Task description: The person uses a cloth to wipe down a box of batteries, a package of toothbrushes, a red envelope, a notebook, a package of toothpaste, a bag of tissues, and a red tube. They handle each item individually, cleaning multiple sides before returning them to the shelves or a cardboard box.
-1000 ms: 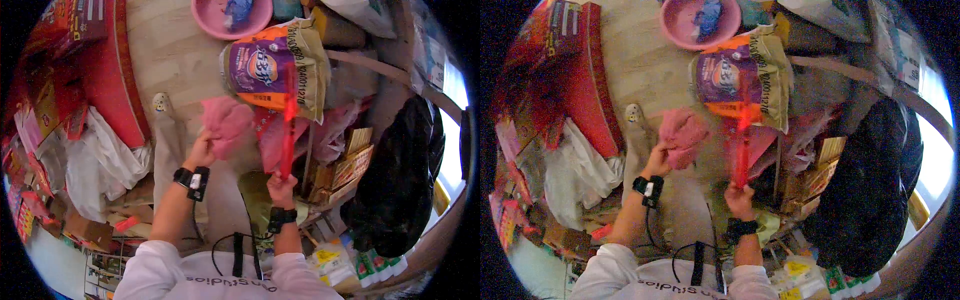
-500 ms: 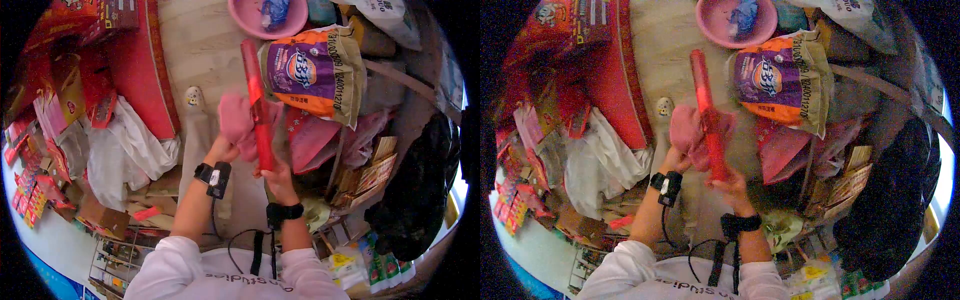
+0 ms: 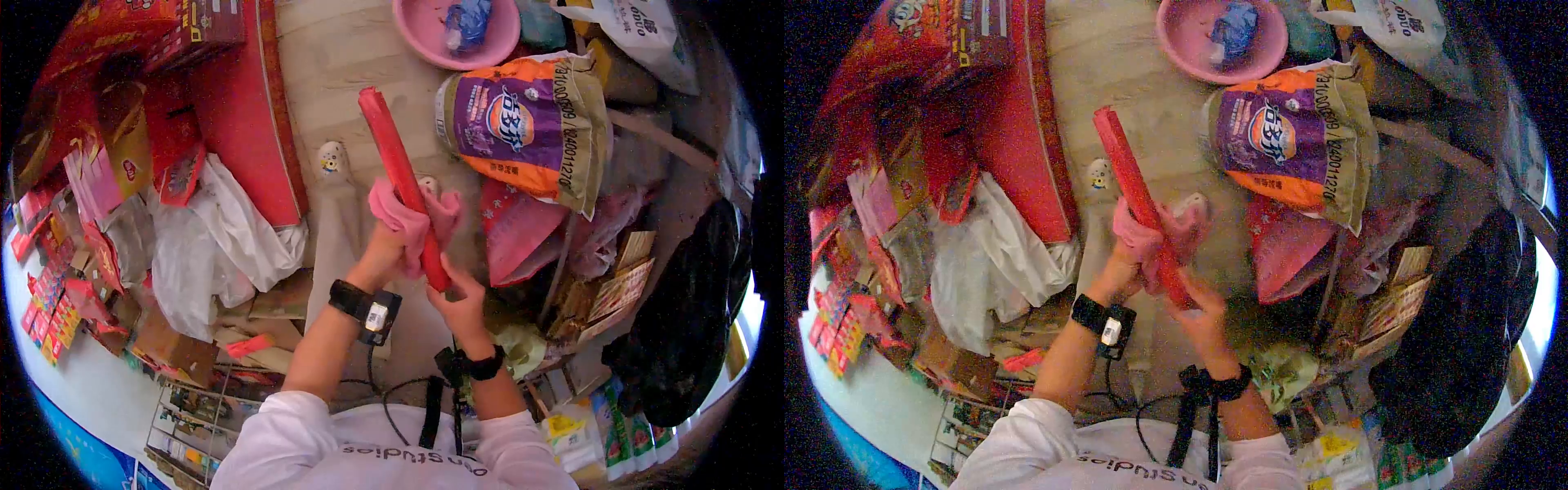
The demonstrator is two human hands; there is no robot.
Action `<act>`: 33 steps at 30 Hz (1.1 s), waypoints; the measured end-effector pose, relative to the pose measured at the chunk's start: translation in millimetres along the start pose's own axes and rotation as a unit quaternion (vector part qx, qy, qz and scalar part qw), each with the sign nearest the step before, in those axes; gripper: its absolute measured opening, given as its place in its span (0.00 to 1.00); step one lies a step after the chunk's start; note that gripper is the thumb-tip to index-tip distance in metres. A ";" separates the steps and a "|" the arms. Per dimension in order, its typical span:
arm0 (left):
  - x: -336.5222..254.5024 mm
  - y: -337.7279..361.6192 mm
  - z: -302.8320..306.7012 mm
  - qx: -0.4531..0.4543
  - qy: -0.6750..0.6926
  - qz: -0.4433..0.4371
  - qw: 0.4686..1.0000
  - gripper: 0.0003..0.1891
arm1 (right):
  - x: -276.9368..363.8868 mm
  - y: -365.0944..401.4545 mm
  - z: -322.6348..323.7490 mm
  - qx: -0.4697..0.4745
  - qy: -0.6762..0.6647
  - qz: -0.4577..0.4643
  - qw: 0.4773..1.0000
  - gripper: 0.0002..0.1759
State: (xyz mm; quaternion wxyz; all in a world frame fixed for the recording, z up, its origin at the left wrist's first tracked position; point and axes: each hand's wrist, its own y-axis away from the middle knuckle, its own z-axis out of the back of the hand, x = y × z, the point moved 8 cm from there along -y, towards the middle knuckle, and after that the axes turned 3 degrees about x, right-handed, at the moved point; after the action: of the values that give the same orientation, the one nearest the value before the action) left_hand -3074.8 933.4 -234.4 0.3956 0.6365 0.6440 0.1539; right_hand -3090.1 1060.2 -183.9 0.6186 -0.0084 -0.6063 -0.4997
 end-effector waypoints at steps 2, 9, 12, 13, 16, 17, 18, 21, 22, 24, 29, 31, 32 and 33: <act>8.3 0.7 5.5 -0.010 0.012 0.018 1.000 0.20 | 5.0 3.3 1.0 -0.009 0.029 0.020 0.999 0.28; 4.7 1.0 16.0 -0.054 -0.033 0.030 0.998 0.17 | 2.9 23.7 15.7 -0.023 0.092 -0.023 0.995 0.27; -3.3 -9.0 20.4 -0.032 -0.041 0.001 0.999 0.17 | -4.2 37.5 20.6 -0.047 0.151 0.014 0.987 0.27; -6.8 -11.8 19.1 -0.032 -0.041 0.001 0.999 0.17 | -8.6 41.0 20.3 -0.046 0.151 0.013 0.987 0.27; -23.0 -16.1 11.9 -0.039 -0.046 -0.016 0.998 0.17 | -29.4 46.6 21.1 -0.049 0.070 -0.061 0.994 0.26; -29.5 -16.7 8.8 -0.042 -0.059 -0.025 0.997 0.18 | -30.6 46.8 22.4 -0.055 0.068 -0.060 0.994 0.25; -34.4 -17.4 8.2 -0.045 -0.073 -0.034 0.996 0.20 | -31.4 47.0 23.3 -0.061 0.065 -0.059 0.994 0.25; -35.1 -23.4 12.5 -0.032 -0.071 -0.034 0.996 0.20 | -38.7 46.8 22.7 -0.060 0.052 -0.068 0.995 0.26; -35.5 -24.8 14.8 -0.033 -0.071 -0.034 0.996 0.20 | -39.4 46.8 22.4 -0.060 0.051 -0.068 0.995 0.26; -34.6 -27.1 23.1 -0.056 -0.074 -0.012 0.996 0.20 | -38.0 46.1 23.1 -0.066 0.054 -0.053 0.995 0.26; -54.6 -32.2 27.8 -0.067 -0.015 -0.057 0.996 0.15 | -46.9 48.5 24.6 -0.058 0.052 -0.073 0.994 0.26; -67.9 -34.8 27.1 -0.053 -0.022 -0.087 0.995 0.11 | -44.2 48.0 27.3 -0.063 0.086 -0.063 0.992 0.25; -68.9 -38.2 30.9 -0.051 -0.021 -0.084 0.995 0.11 | -37.1 45.1 25.5 -0.041 0.078 -0.046 0.995 0.27; -71.4 -41.4 38.3 -0.068 -0.004 -0.099 0.993 0.11 | -30.4 42.9 23.5 -0.020 0.069 -0.029 0.997 0.29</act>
State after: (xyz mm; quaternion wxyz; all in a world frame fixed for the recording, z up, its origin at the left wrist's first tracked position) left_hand -3085.5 848.6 -265.6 0.4540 0.5415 0.6904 0.1548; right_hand -3073.5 1114.6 -175.2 0.6438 0.0312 -0.5520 -0.5290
